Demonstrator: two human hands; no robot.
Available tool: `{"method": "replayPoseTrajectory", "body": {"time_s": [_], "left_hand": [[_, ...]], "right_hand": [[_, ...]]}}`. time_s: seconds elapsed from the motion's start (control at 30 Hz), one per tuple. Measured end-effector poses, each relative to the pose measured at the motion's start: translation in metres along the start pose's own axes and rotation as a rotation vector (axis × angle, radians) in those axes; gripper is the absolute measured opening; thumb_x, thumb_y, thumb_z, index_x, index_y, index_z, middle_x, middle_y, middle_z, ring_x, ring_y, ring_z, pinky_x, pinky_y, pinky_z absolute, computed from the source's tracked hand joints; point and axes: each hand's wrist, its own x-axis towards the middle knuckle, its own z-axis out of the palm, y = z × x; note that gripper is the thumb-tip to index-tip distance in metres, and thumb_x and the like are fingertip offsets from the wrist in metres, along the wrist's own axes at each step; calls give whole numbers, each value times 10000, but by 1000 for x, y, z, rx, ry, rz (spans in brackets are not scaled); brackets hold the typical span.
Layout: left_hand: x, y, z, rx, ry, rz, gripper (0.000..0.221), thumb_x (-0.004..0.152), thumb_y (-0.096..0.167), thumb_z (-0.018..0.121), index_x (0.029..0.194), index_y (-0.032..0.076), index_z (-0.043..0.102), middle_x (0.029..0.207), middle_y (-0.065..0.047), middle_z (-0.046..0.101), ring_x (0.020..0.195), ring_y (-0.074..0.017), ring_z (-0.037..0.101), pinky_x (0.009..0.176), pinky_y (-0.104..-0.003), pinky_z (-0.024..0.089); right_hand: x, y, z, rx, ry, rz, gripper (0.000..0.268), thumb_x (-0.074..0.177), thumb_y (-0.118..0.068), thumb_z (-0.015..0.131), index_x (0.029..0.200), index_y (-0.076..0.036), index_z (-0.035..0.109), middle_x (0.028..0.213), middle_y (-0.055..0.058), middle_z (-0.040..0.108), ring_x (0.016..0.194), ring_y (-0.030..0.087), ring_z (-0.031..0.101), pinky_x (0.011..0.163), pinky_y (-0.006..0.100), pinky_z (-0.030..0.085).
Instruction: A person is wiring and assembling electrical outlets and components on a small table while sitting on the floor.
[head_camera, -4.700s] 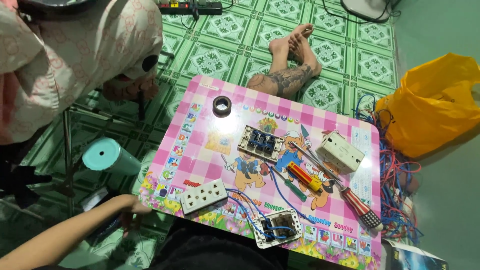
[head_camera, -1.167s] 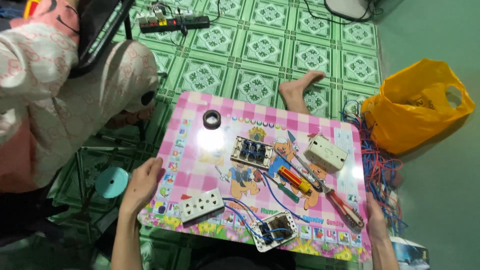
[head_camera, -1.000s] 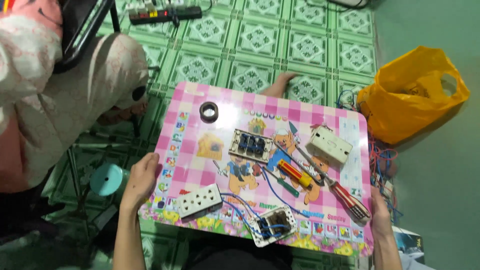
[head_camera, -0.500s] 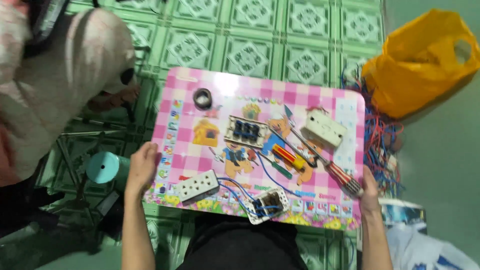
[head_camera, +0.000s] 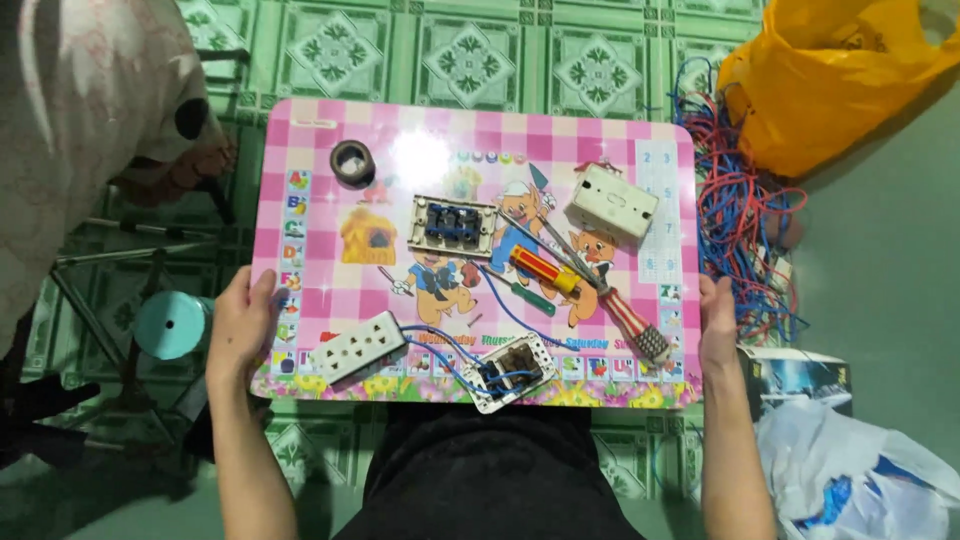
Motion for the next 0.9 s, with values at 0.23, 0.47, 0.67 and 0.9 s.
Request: {"method": "replayPoseTrajectory", "body": {"time_s": [0.23,0.47,0.67,0.9], "left_hand": [[-13,62,-9,453,174,130,662,980,500,597,1427,15,539,1213,-337,644,1232,-520,575,950,-620,500],[-44,155,77,428,-495,1205,373,833,34,633,1164,160,751,1132,-19,707,985,-250,673,927,-415,514],[-22,135,160,540,-513,1584,211,767,57,695,925,173,772,848,4,747,786,-193,718,670,-342,578],[-6,137,169,527,-617,1543,119,742,13,763,801,114,780,759,-36,740,723,-228,725,637,-334,594]], "right_hand": [[-8,-36,23,-490,259,-351,343,1112,-340,561,1279,-55,653,1024,172,648,886,329,647,747,365,536],[-63,-163,135,-1024,77,-673,164,845,43,706,1002,0,732,879,76,728,682,176,588,651,293,482],[-47,-183,186,-1601,-474,-99,362,809,-280,750,1155,-183,711,978,129,778,1001,404,742,871,560,579],[-8,-137,178,-1782,-352,-112,359,783,-398,776,1064,-179,734,939,89,764,918,388,763,800,524,586]]}}
